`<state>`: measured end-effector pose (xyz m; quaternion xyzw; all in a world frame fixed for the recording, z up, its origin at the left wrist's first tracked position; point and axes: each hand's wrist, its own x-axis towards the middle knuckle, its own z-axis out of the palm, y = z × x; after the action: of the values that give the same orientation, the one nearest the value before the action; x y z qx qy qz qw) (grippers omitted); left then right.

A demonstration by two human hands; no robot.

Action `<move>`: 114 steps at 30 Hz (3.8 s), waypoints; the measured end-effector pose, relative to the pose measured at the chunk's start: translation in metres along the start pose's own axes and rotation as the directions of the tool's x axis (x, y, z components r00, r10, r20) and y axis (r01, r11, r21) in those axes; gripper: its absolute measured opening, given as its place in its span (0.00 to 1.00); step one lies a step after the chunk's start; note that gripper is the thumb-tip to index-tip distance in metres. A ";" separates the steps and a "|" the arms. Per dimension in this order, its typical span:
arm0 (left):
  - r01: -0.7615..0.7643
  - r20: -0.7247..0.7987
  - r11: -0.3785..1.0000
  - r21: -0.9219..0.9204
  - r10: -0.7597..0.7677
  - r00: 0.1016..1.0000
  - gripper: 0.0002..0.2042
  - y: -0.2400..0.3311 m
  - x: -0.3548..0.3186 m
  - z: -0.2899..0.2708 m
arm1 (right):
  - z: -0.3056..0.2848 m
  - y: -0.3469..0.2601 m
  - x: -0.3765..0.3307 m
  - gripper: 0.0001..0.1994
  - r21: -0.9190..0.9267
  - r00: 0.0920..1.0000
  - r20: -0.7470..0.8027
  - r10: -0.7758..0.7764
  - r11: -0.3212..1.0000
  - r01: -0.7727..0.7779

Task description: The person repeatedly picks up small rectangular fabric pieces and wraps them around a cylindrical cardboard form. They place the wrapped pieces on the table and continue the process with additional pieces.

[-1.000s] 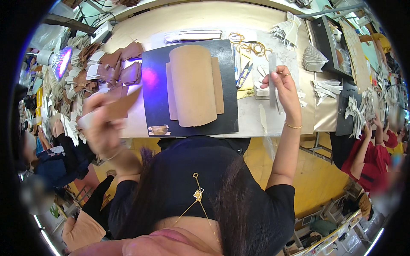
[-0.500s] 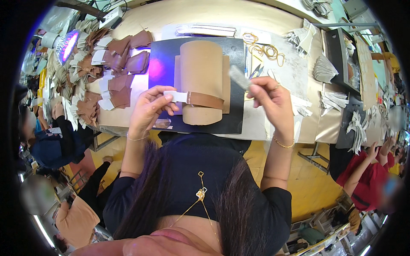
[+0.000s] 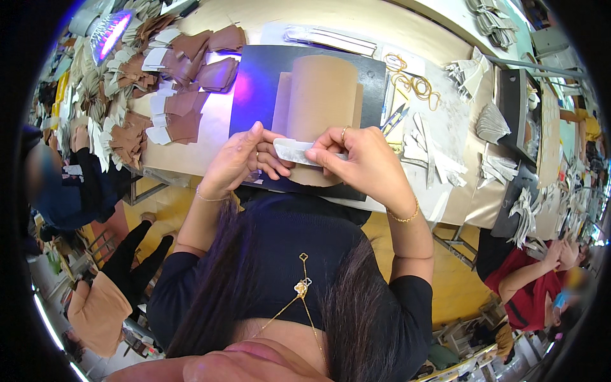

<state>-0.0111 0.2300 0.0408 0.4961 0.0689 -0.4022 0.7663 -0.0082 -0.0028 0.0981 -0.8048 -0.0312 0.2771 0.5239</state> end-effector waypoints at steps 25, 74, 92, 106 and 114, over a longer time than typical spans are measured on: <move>-0.009 -0.049 0.993 0.119 0.015 0.999 0.12 -0.001 0.010 0.006 | 0.010 0.004 0.008 0.08 -0.132 0.996 -0.088 0.008 0.991 -0.020; -0.241 -0.018 0.942 0.235 0.252 0.967 0.10 -0.035 0.029 -0.025 | -0.031 0.037 -0.019 0.13 -0.051 0.995 0.012 -0.099 0.994 0.099; -0.257 0.020 0.947 0.193 0.258 0.966 0.10 -0.037 0.035 -0.027 | 0.005 0.114 -0.005 0.13 0.637 0.994 -0.065 0.086 0.770 -0.025; -0.256 0.007 0.952 0.167 0.258 0.966 0.10 -0.036 0.035 -0.024 | 0.030 0.132 -0.008 0.10 0.767 0.970 -0.224 0.098 0.631 0.113; -0.247 -0.002 0.956 0.157 0.250 0.968 0.10 -0.038 0.035 -0.026 | 0.031 0.136 -0.012 0.13 0.794 0.970 -0.207 0.127 0.601 0.090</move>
<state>-0.0060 0.2252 -0.0163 0.5636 -0.0171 -0.3013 0.7689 -0.0659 -0.0421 -0.0235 -0.5137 0.1680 0.1670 0.8246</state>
